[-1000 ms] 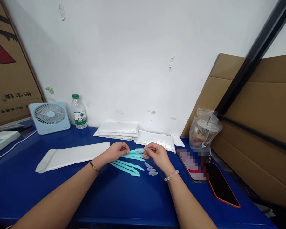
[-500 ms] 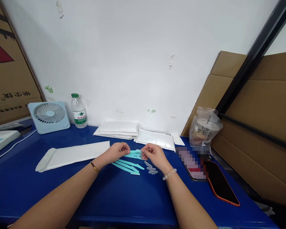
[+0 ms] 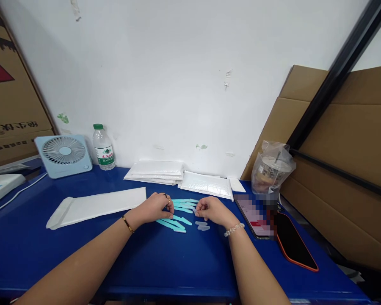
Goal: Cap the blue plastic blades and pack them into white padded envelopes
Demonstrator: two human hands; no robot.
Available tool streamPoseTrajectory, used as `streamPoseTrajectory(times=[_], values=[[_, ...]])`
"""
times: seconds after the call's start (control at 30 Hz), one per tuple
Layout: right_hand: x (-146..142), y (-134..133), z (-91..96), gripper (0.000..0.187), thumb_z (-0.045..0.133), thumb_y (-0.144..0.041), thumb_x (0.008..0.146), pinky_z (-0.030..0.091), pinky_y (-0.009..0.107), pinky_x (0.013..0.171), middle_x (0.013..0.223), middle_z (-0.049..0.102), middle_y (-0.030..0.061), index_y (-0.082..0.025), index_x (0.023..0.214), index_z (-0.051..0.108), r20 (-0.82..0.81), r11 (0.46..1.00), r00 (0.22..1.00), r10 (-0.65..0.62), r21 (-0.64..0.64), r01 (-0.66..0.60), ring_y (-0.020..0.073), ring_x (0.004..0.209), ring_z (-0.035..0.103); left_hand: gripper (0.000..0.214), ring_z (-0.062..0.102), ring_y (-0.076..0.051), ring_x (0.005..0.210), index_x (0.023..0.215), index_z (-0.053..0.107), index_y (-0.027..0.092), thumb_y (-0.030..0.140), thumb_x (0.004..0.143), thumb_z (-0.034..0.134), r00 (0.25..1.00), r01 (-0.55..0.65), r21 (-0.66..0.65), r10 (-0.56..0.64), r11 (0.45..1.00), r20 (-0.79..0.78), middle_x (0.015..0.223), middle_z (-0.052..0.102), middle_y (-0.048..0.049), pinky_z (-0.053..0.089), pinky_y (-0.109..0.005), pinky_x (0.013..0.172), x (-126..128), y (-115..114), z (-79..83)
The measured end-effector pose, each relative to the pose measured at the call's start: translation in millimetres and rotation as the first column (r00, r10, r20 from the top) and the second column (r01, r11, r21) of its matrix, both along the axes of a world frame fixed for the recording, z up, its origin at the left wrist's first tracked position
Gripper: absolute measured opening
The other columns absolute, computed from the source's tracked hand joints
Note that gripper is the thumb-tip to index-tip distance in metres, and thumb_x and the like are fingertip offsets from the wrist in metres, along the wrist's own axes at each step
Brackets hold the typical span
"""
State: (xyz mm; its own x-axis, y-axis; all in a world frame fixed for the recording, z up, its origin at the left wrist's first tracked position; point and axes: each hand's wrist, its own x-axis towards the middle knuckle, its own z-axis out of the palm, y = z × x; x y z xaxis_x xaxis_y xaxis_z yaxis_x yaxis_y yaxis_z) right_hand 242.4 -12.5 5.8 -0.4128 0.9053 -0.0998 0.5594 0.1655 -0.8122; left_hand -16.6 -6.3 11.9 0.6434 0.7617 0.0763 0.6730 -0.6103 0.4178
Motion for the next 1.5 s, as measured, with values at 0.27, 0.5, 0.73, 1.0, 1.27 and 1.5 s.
streamPoseTrajectory(times=[0.27, 0.5, 0.73, 1.0, 1.27, 1.5], values=[[6.4, -2.6, 13.8, 0.032, 0.07, -0.041, 0.067, 0.041, 0.021, 0.048, 0.063, 0.061, 0.0007, -0.014, 0.085, 0.068, -0.164, 0.993, 0.986, -0.006, -0.114, -0.013, 0.0109, 0.053, 0.056, 0.02, 0.058, -0.015, 0.072, 0.079, 0.065, 0.023, 0.04, 0.076, 0.056, 0.972, -0.156, -0.142, 0.177, 0.978, 0.153, 0.083, 0.066, 0.0003, 0.038, -0.023, 0.062, -2.6, 3.9, -0.3], [-2.1, -5.4, 15.6, 0.036, 0.071, -0.045, 0.066, 0.043, 0.022, 0.051, 0.061, 0.062, 0.0013, -0.013, 0.083, 0.069, -0.162, 0.996, 0.987, -0.001, -0.088, -0.013, 0.0114, 0.054, 0.056, 0.021, 0.058, -0.015, 0.072, 0.079, 0.065, 0.022, 0.04, 0.074, 0.057, 0.966, -0.175, -0.175, 0.203, 0.969, 0.159, 0.082, 0.066, 0.0002, 0.039, -0.023, 0.061, -3.9, 6.0, 0.0], [-20.2, -4.3, 3.8, 0.037, 0.069, -0.046, 0.067, 0.043, 0.023, 0.051, 0.06, 0.06, 0.0015, -0.013, 0.083, 0.07, -0.155, 1.0, 0.988, -0.021, -0.01, 0.02, 0.0118, 0.053, 0.055, 0.018, 0.057, -0.016, 0.079, 0.079, 0.065, 0.022, 0.038, 0.077, 0.056, 0.979, -0.161, -0.058, 0.166, 0.985, 0.114, 0.085, 0.064, 0.0005, 0.038, -0.024, 0.069, 3.8, 0.3, 4.1], [-4.6, -0.5, 7.4, 0.028, 0.064, -0.039, 0.072, 0.043, 0.024, 0.055, 0.067, 0.063, 0.0027, -0.014, 0.084, 0.068, 0.019, 0.989, 0.998, -0.058, 0.139, 0.055, 0.0131, 0.06, 0.055, 0.017, 0.056, -0.016, 0.083, 0.081, 0.066, 0.025, 0.04, 0.072, 0.064, 0.999, -0.049, -0.034, 0.049, 0.998, -0.021, 0.088, 0.064, 0.0021, 0.035, -0.024, 0.07, -5.7, -7.6, 20.7], [9.9, -5.8, 13.1, 0.021, 0.072, -0.032, 0.062, 0.041, 0.022, 0.053, 0.066, 0.064, 0.0012, -0.015, 0.071, 0.065, 0.236, 0.992, 0.964, 0.122, -0.032, -0.118, 0.0132, 0.06, 0.055, 0.01, 0.056, -0.012, 0.067, 0.069, 0.064, 0.021, 0.03, 0.074, 0.062, 0.996, -0.047, -0.093, 0.039, 0.995, -0.086, 0.074, 0.065, 0.0026, 0.035, -0.023, 0.066, -3.3, -7.2, 14.3], [0.4, -5.7, 14.0, 0.027, 0.068, -0.04, 0.069, 0.043, 0.022, 0.052, 0.069, 0.062, 0.0015, -0.014, 0.076, 0.061, -0.041, 0.983, 0.992, 0.123, -0.13, -0.128, 0.0099, 0.054, 0.054, 0.015, 0.056, -0.014, 0.066, 0.076, 0.064, 0.022, 0.035, 0.076, 0.057, 0.995, -0.093, -0.131, 0.095, 0.987, 0.01, 0.074, 0.065, 0.0011, 0.034, -0.022, 0.056, -3.6, -3.9, 10.7]])
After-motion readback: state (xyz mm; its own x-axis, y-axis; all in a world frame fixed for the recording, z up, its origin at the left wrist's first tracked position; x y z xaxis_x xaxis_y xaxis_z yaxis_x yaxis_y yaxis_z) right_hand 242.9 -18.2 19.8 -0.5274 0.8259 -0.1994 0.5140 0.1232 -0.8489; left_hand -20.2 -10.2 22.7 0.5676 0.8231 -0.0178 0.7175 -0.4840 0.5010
